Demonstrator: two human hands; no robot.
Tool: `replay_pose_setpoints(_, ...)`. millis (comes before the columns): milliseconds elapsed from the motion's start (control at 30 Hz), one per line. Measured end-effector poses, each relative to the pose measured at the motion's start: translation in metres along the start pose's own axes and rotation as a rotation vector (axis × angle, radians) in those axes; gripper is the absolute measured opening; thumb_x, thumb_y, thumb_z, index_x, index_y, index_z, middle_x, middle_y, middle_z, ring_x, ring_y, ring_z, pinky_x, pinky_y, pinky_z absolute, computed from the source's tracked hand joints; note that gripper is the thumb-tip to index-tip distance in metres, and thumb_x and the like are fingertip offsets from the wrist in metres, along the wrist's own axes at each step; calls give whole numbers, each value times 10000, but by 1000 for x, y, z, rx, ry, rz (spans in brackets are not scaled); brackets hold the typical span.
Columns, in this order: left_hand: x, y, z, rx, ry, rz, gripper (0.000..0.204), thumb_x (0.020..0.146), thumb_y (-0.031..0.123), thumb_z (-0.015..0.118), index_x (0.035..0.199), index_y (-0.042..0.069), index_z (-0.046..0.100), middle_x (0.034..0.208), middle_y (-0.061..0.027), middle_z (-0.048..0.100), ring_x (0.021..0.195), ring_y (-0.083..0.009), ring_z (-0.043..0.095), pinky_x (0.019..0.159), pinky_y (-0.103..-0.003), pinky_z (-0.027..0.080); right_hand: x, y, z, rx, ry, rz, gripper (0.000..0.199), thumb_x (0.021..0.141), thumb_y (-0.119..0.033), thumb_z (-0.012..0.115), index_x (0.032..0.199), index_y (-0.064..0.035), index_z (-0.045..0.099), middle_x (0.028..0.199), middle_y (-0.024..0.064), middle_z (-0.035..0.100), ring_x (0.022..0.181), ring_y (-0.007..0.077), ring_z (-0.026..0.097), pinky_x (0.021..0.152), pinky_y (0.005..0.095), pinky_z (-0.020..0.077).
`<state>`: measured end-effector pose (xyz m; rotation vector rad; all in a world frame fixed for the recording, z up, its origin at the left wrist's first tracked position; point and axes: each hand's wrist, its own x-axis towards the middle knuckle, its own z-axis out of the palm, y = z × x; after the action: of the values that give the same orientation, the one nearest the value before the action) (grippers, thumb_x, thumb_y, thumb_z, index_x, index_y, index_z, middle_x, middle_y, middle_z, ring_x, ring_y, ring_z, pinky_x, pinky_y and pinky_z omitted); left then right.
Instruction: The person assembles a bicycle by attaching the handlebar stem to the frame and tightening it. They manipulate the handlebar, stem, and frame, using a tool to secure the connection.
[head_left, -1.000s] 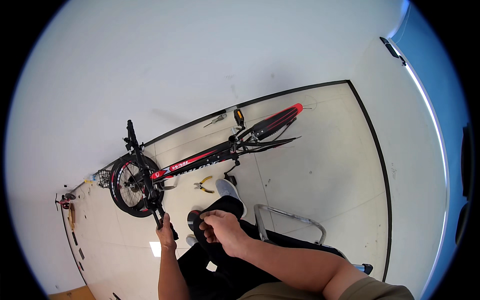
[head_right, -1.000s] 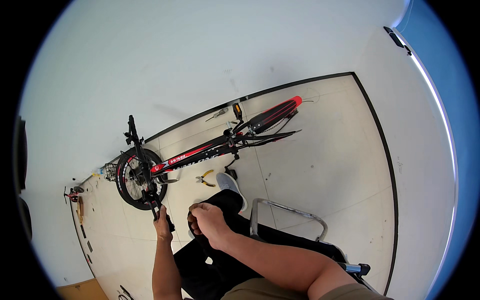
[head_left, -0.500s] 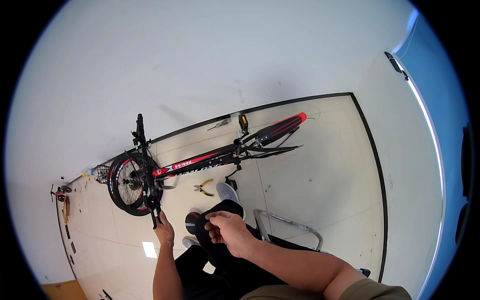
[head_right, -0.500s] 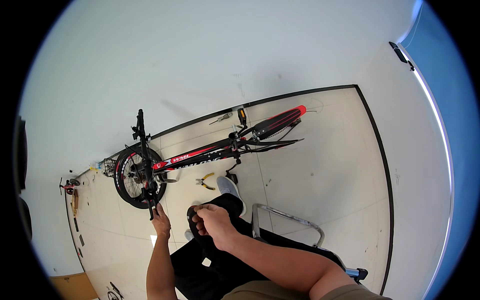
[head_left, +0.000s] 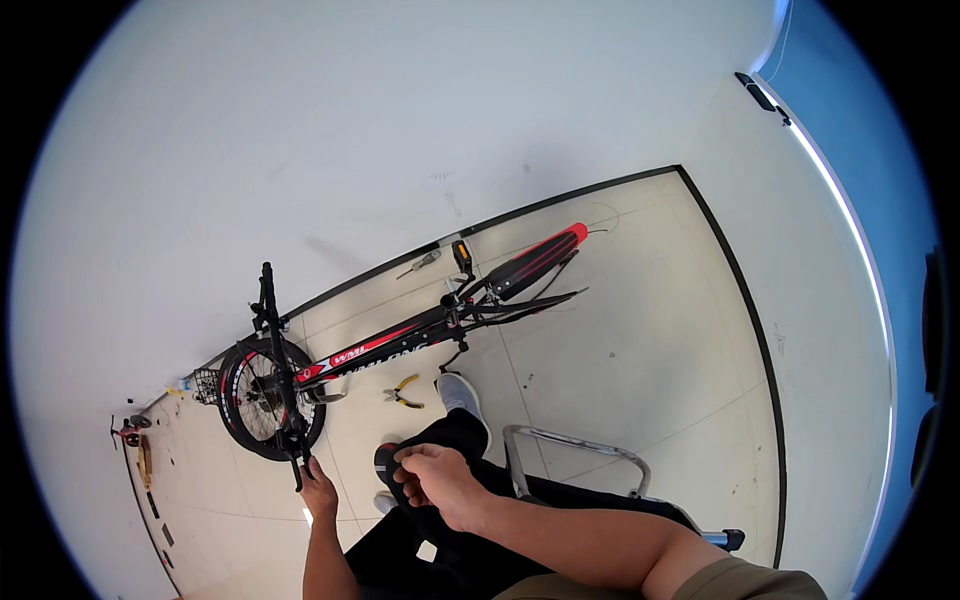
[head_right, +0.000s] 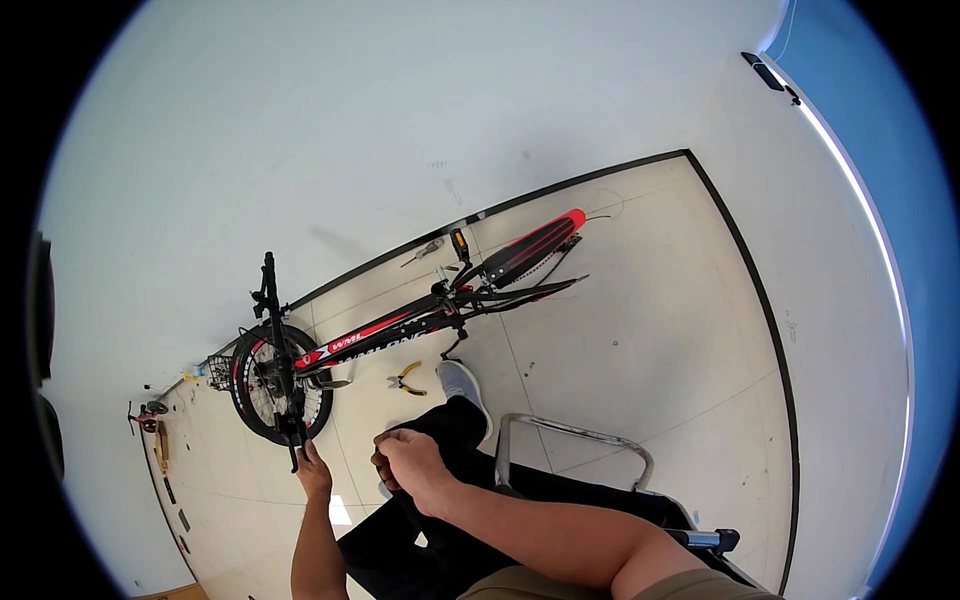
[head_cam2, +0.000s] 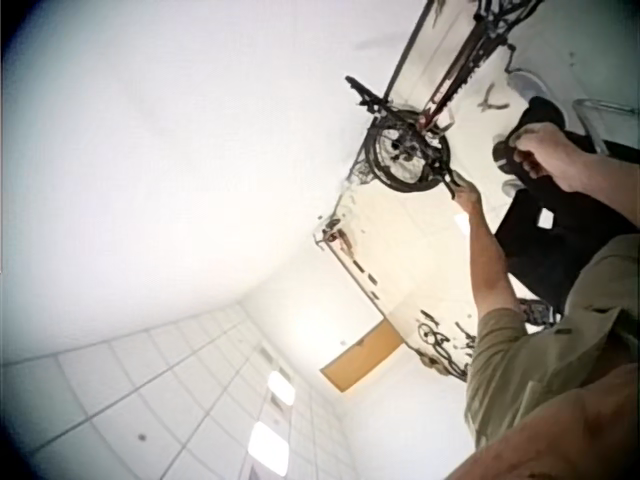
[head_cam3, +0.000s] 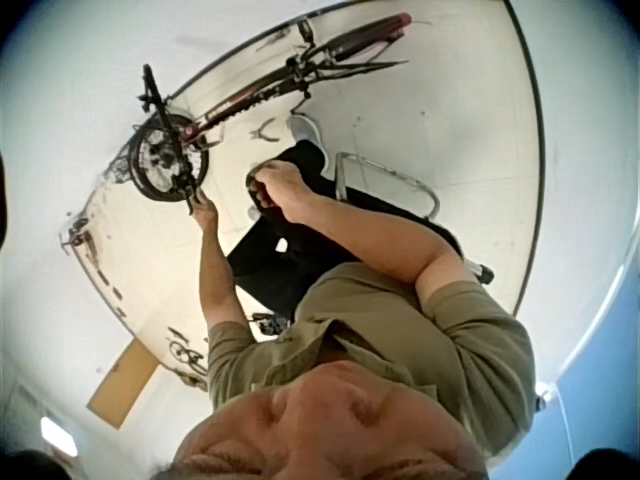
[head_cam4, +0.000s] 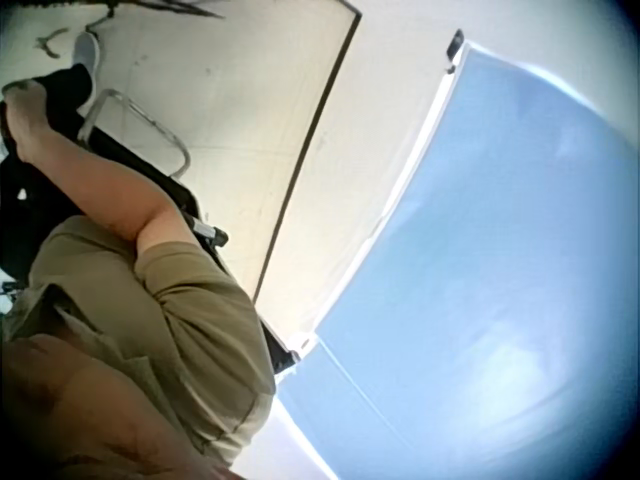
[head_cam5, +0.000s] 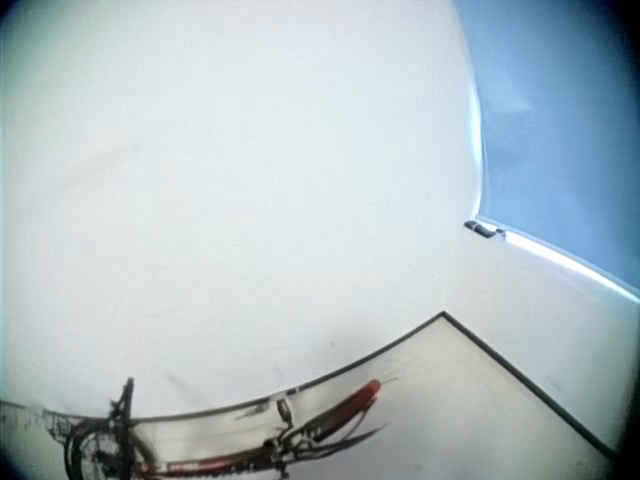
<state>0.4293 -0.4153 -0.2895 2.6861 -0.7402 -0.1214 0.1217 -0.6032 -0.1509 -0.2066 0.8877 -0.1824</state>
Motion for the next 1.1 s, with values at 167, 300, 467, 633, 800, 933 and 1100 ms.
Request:
replay_pose_setpoints(167, 0, 4, 8, -34, 81, 16, 555, 1059, 461, 471, 1045, -76, 609, 931, -361, 637, 917, -548, 615, 763, -582, 479, 1, 9, -2, 12, -28, -12, 126, 973, -130, 540, 1033, -62, 627, 832, 19, 644, 654, 105, 573, 603, 281, 499)
replay_pose_setpoints(300, 0, 16, 11, -69, -8, -74, 524, 1060, 441, 481, 998, -66, 600, 898, -350, 630, 883, -540, 617, 738, -579, 474, 3, 10, -6, 7, -32, -19, 159, 988, -118, 546, 1111, -52, 623, 874, 45, 666, 690, 129, 603, 640, 291, 519)
replay_pose_setpoints(467, 1, 14, 8, -33, -50, -62, 519, 1067, 440, 464, 1028, -64, 581, 906, -340, 641, 901, -544, 621, 757, -582, 479, 4, 10, -5, -34, -47, -23, 171, 991, -125, 542, 1123, -53, 624, 904, 50, 661, 749, 142, 605, 688, 306, 519)
replay_pose_setpoints(633, 3, 9, 8, -77, -82, -53, 514, 1067, 439, 462, 1059, -60, 582, 918, -335, 649, 924, -540, 624, 784, -593, 478, 3, 11, -6, -55, -49, -43, 174, 1005, -123, 530, 1130, -48, 624, 922, 55, 653, 771, 146, 599, 705, 321, 518)
replay_pose_setpoints(800, 0, 17, 2, -74, -97, -53, 523, 1069, 450, 453, 1117, -56, 578, 947, -336, 653, 948, -542, 620, 808, -592, 475, 5, 12, -8, -39, -66, -63, 176, 1009, -117, 523, 1132, -38, 622, 928, 60, 653, 770, 152, 596, 717, 330, 514)
replay_pose_setpoints(933, -2, 22, 0, -80, -98, -71, 545, 1067, 470, 446, 1127, -57, 573, 971, -340, 654, 974, -546, 618, 819, -590, 478, 4, 14, -5, -45, -50, -60, 174, 1004, -120, 534, 1133, -40, 620, 903, 49, 665, 718, 133, 595, 672, 302, 522)
replay_pose_setpoints(1100, 1, 17, 1, -73, -130, -93, 579, 1062, 499, 436, 1119, -60, 574, 980, -351, 652, 991, -551, 616, 829, -590, 481, 1, 15, -4, -50, -49, -48, 179, 1011, -114, 527, 1135, -30, 627, 932, 63, 656, 771, 157, 604, 719, 331, 521)
